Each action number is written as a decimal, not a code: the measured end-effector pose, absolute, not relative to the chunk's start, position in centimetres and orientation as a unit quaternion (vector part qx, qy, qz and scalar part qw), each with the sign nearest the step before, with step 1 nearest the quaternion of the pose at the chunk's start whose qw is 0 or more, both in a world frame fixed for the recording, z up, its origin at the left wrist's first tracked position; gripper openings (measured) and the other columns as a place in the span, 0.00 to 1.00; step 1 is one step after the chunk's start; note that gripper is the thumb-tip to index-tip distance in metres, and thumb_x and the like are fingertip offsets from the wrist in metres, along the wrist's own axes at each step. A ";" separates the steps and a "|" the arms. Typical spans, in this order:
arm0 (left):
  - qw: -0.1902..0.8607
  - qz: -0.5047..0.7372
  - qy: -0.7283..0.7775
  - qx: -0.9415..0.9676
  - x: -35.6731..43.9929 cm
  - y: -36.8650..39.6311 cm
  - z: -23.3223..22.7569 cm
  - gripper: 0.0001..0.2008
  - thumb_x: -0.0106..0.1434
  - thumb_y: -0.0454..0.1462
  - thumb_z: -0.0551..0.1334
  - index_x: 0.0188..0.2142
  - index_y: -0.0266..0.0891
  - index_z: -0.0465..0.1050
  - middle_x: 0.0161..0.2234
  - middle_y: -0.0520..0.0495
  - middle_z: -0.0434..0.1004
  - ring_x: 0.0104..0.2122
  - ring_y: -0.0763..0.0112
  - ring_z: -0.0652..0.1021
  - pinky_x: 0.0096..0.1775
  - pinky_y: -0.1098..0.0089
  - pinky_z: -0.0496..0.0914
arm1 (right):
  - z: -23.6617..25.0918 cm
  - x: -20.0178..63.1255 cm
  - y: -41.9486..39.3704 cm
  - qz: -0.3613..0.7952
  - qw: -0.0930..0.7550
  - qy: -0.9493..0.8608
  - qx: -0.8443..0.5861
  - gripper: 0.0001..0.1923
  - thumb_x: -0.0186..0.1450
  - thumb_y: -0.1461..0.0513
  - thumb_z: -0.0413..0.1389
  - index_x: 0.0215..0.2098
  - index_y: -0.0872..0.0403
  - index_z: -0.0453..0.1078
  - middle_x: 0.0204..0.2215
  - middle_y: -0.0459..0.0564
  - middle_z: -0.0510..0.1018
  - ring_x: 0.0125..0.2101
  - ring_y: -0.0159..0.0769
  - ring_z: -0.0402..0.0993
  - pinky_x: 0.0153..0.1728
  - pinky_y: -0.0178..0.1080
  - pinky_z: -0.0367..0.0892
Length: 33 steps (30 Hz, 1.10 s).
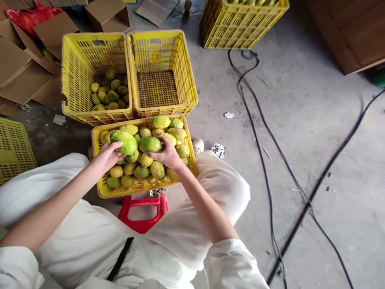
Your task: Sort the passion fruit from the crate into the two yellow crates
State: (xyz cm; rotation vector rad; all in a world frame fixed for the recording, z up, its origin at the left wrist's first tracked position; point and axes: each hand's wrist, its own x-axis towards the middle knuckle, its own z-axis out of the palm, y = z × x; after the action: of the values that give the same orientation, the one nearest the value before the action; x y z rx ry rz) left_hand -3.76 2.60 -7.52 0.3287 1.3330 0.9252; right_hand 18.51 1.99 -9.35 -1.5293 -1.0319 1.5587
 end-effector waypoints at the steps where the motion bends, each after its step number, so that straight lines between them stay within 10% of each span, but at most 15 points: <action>1: 0.681 0.406 0.594 0.141 -3.8 2.6 -7.6 0.16 0.44 0.36 0.73 0.32 0.39 0.73 0.29 0.49 0.80 0.32 0.65 0.80 0.34 0.69 0.71 | -9.3 18.4 2.0 0.610 0.357 -0.388 -0.592 0.32 0.40 0.60 0.73 0.43 0.45 0.72 0.41 0.44 0.79 0.47 0.45 0.76 0.52 0.48 0.73; 33: 0.703 0.372 0.603 0.060 -4.3 3.0 -7.9 0.20 0.47 0.41 0.74 0.39 0.41 0.73 0.36 0.46 0.82 0.37 0.61 0.82 0.31 0.70 0.71 | -8.0 17.2 2.6 0.717 0.395 -0.226 -0.527 0.17 0.50 0.52 0.66 0.37 0.43 0.69 0.37 0.43 0.82 0.46 0.46 0.78 0.48 0.48 0.74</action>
State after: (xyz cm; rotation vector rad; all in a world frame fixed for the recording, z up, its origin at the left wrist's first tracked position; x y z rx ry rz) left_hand -4.34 2.96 -7.94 0.1335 1.3425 0.8270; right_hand 17.22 2.62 -7.96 -1.3373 -0.5719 1.8191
